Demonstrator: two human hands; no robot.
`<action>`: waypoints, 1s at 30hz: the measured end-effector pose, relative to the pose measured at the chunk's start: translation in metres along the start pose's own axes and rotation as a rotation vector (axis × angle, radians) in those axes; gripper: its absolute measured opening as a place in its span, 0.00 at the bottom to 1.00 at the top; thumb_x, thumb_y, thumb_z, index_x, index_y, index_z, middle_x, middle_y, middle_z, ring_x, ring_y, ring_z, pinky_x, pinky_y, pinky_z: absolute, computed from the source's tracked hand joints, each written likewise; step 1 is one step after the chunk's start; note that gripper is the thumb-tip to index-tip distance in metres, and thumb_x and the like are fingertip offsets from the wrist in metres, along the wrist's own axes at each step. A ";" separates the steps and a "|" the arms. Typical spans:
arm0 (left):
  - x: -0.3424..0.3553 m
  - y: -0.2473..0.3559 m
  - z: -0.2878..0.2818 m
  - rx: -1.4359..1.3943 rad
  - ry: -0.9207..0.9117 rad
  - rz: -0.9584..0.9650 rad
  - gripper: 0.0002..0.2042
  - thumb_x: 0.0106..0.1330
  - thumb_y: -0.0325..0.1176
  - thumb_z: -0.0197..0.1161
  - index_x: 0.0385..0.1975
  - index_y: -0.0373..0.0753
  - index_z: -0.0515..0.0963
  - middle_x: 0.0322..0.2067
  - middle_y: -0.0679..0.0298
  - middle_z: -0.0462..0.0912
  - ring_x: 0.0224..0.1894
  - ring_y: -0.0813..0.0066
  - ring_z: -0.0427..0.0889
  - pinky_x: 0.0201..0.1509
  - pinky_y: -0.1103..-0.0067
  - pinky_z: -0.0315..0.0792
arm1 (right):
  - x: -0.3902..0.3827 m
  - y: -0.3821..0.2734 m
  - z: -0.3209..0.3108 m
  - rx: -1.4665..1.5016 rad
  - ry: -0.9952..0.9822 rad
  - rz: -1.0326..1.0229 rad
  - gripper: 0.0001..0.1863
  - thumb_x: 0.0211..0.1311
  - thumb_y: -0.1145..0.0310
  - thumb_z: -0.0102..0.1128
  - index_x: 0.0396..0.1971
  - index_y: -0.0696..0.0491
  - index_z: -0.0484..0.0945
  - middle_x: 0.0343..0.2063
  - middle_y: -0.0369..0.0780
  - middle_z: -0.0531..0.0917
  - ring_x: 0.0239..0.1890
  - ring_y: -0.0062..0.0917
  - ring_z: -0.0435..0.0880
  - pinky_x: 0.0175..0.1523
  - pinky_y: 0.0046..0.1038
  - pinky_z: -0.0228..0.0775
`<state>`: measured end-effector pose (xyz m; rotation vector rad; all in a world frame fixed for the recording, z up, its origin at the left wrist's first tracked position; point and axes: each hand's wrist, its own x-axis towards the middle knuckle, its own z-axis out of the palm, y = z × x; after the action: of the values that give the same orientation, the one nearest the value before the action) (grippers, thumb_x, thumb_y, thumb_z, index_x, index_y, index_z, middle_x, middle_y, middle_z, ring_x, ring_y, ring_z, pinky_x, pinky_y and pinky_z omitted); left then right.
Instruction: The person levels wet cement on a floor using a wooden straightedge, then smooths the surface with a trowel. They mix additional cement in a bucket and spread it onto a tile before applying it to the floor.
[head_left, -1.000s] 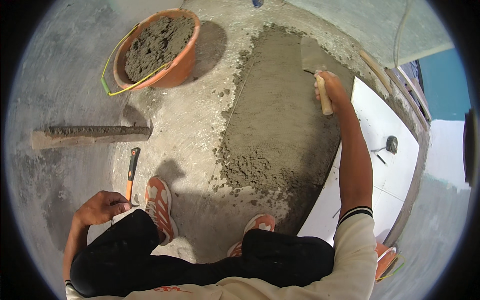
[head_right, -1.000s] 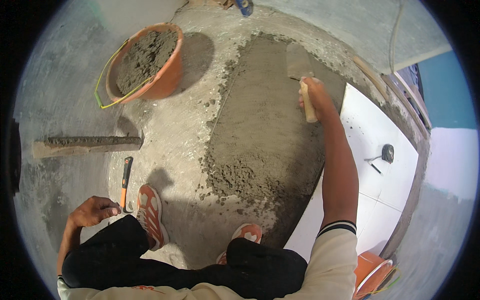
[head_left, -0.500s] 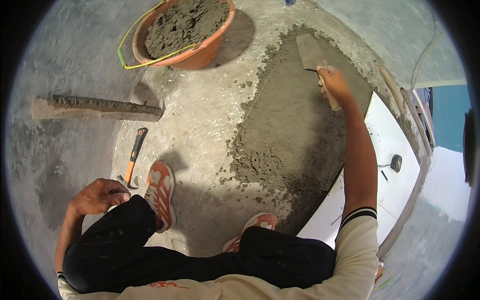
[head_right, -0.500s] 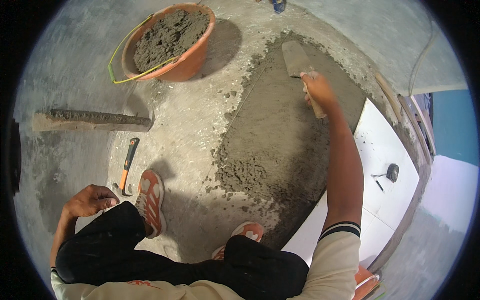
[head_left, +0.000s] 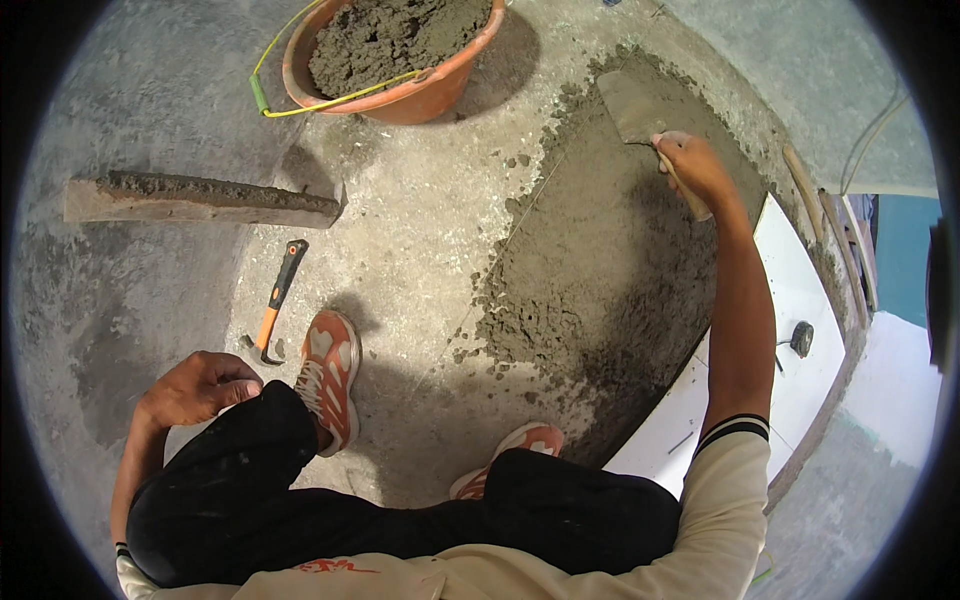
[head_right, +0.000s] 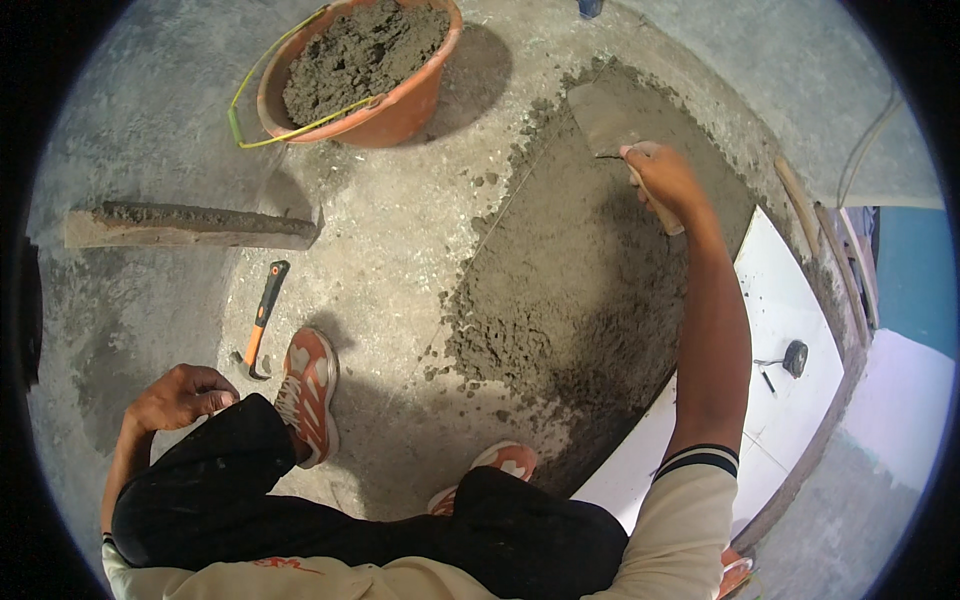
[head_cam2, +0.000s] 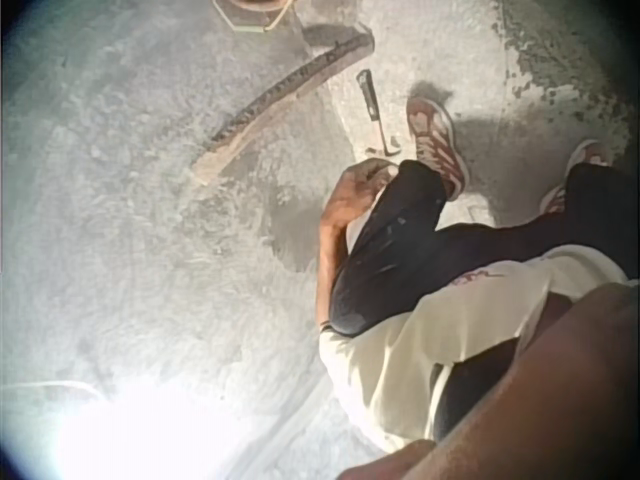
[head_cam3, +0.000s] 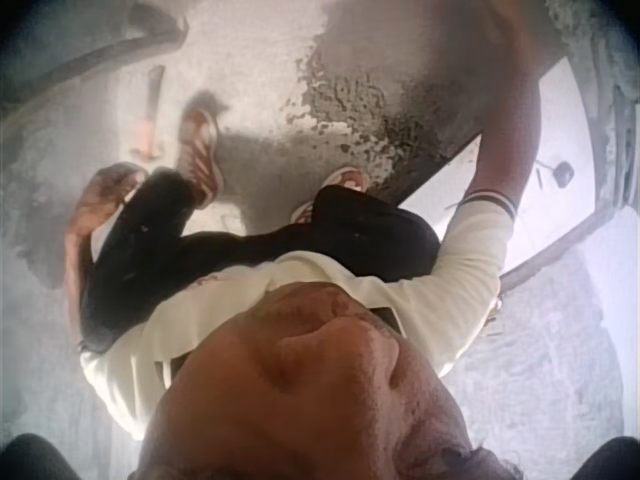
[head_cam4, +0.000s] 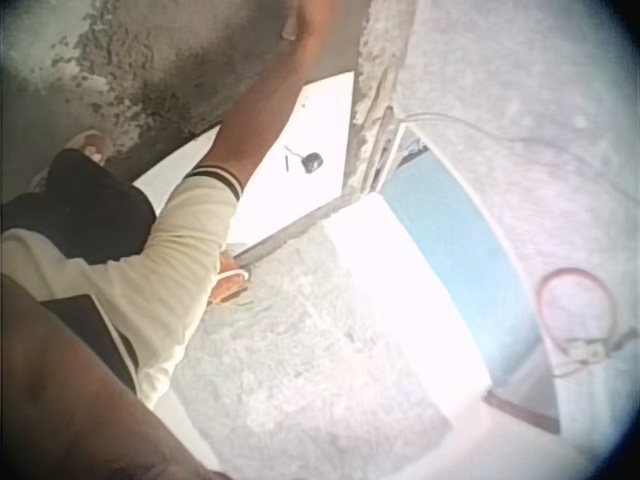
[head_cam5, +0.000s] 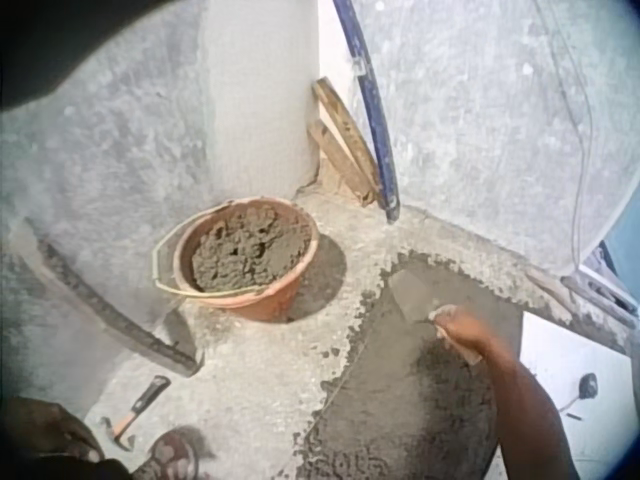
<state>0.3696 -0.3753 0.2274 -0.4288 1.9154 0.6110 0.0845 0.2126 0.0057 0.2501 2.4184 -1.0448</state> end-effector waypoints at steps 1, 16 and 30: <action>-0.001 0.000 -0.001 -0.004 -0.002 0.001 0.21 0.75 0.48 0.69 0.48 0.31 0.86 0.39 0.57 0.90 0.44 0.70 0.88 0.51 0.72 0.80 | 0.001 0.000 0.000 -0.013 -0.031 0.003 0.24 0.78 0.50 0.56 0.49 0.59 0.79 0.29 0.37 0.80 0.23 0.23 0.80 0.28 0.31 0.75; 0.005 0.006 0.002 0.079 -0.014 0.111 0.26 0.74 0.53 0.66 0.50 0.31 0.85 0.41 0.56 0.89 0.46 0.66 0.86 0.53 0.68 0.79 | -0.065 0.028 0.016 0.178 -0.249 -0.049 0.22 0.79 0.48 0.55 0.49 0.54 0.79 0.30 0.34 0.80 0.23 0.17 0.77 0.26 0.24 0.72; -0.007 0.007 0.015 0.070 -0.010 0.215 0.24 0.75 0.50 0.67 0.50 0.30 0.85 0.42 0.58 0.89 0.46 0.69 0.85 0.54 0.70 0.78 | -0.211 0.029 0.100 0.159 -0.429 -0.020 0.29 0.81 0.45 0.53 0.62 0.58 0.77 0.28 0.33 0.77 0.21 0.16 0.76 0.26 0.24 0.73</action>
<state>0.3793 -0.3605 0.2302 -0.1756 1.9816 0.6812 0.3136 0.1652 0.0352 0.0462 1.9617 -1.1668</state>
